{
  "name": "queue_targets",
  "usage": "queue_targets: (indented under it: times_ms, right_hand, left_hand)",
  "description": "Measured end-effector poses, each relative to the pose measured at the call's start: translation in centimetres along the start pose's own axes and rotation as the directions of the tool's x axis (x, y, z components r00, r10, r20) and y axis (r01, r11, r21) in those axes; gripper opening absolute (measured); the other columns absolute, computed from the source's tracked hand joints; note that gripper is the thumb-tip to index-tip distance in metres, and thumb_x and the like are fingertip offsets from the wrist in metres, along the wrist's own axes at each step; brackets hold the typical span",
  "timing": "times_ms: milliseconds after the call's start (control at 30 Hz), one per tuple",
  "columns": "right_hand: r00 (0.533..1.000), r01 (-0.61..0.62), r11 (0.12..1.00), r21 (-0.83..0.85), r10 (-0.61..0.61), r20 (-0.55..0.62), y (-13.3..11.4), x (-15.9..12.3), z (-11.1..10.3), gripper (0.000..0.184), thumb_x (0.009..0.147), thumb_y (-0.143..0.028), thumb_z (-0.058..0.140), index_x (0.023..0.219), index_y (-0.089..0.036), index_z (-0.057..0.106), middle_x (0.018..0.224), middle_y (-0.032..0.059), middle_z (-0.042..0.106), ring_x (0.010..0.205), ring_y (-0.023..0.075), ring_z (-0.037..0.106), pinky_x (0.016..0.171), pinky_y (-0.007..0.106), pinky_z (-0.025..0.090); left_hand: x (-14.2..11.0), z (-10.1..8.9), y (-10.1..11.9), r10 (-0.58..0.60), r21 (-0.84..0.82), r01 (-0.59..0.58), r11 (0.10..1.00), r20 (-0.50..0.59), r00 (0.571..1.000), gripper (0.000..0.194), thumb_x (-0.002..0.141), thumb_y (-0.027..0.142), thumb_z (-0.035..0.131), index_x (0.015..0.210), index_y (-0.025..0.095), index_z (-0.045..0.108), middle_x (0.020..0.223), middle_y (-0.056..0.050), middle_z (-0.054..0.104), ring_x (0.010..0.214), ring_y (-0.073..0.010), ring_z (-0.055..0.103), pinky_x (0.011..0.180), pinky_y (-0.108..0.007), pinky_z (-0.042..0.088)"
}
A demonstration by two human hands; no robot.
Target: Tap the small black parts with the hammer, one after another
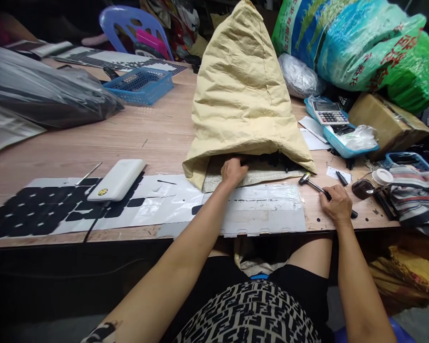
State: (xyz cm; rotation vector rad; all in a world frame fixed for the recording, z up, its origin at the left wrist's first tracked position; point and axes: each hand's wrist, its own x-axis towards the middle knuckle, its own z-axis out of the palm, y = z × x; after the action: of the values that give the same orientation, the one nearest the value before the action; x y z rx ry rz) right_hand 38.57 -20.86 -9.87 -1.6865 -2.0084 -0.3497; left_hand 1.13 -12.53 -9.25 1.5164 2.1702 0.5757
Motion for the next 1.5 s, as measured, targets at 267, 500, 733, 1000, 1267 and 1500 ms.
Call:
queue_targets:
  times_ms: [267,500,733,1000,1267,1500]
  right_hand:
    - [0.997,0.036,0.999,-0.041,-0.033,0.072,0.3,0.2,-0.1,0.026,0.092,-0.034,0.057,0.106,-0.022,0.076,0.093,0.0067,0.067,0.094,0.024,0.061,0.082,0.035,0.047]
    - [0.997,0.022,0.983,0.181,-0.035,0.067,-3.2,0.3,-1.6,0.026,0.097,-0.034,0.051,0.104,-0.021,0.072,0.093,0.0075,0.069,0.088,0.0227,0.064,0.078,0.036,0.051]
    - [0.979,0.072,0.829,0.554,-0.165,0.119,-12.7,-1.5,-3.2,0.032,0.102,-0.03,0.049,0.127,-0.025,0.067,0.104,0.0068,0.071,0.094,0.0198,0.068,0.087,0.034,0.056]
    - [0.959,0.051,0.863,0.502,-0.182,0.215,-14.8,-2.2,-2.9,0.037,0.102,-0.031,0.045,0.132,-0.03,0.068,0.091,0.0045,0.067,0.08,0.0186,0.065,0.075,0.032,0.056]
    - [0.973,0.013,0.878,0.478,-0.121,0.196,-14.2,-2.5,-3.3,0.037,0.102,-0.03,0.046,0.133,-0.03,0.067,0.096,0.0049,0.069,0.085,0.0196,0.067,0.076,0.033,0.055]
    - [0.986,0.0,0.928,0.372,-0.062,0.155,-11.9,-2.2,-3.0,0.034,0.1,-0.032,0.049,0.127,-0.027,0.07,0.097,0.0045,0.07,0.086,0.0192,0.066,0.077,0.031,0.052]
  left_hand:
    - [-7.9,1.1,-2.6,0.497,-0.222,-0.467,0.856,0.105,0.861,0.015,0.083,0.033,0.077,0.095,0.024,0.076,0.095,-0.004,0.07,0.101,-0.0253,0.056,0.089,-0.037,0.046]
    - [-7.9,2.3,-2.8,0.498,-0.241,-0.467,0.851,0.082,0.864,0.014,0.082,0.033,0.08,0.094,0.027,0.078,0.093,-0.003,0.068,0.102,-0.0249,0.053,0.092,-0.039,0.043]
    - [-7.8,2.3,-2.5,0.447,-0.276,-0.41,0.869,0.086,0.89,0.016,0.077,0.033,0.084,0.091,0.028,0.079,0.092,-0.001,0.07,0.102,-0.0248,0.055,0.095,-0.04,0.043]
    - [-7.9,1.6,-1.8,0.402,-0.286,-0.359,0.889,0.108,0.909,0.013,0.074,0.029,0.085,0.086,0.028,0.08,0.09,-0.001,0.07,0.1,-0.0242,0.056,0.093,-0.039,0.045]
    - [-7.9,2.0,-2.1,0.41,-0.303,-0.366,0.88,0.094,0.907,0.015,0.075,0.032,0.085,0.089,0.028,0.081,0.092,-0.001,0.072,0.104,-0.0252,0.056,0.094,-0.04,0.045]
    - [-7.7,2.3,-2.5,0.443,-0.292,-0.403,0.867,0.084,0.893,0.016,0.077,0.033,0.083,0.091,0.026,0.08,0.093,-0.002,0.071,0.104,-0.0256,0.056,0.093,-0.04,0.044]
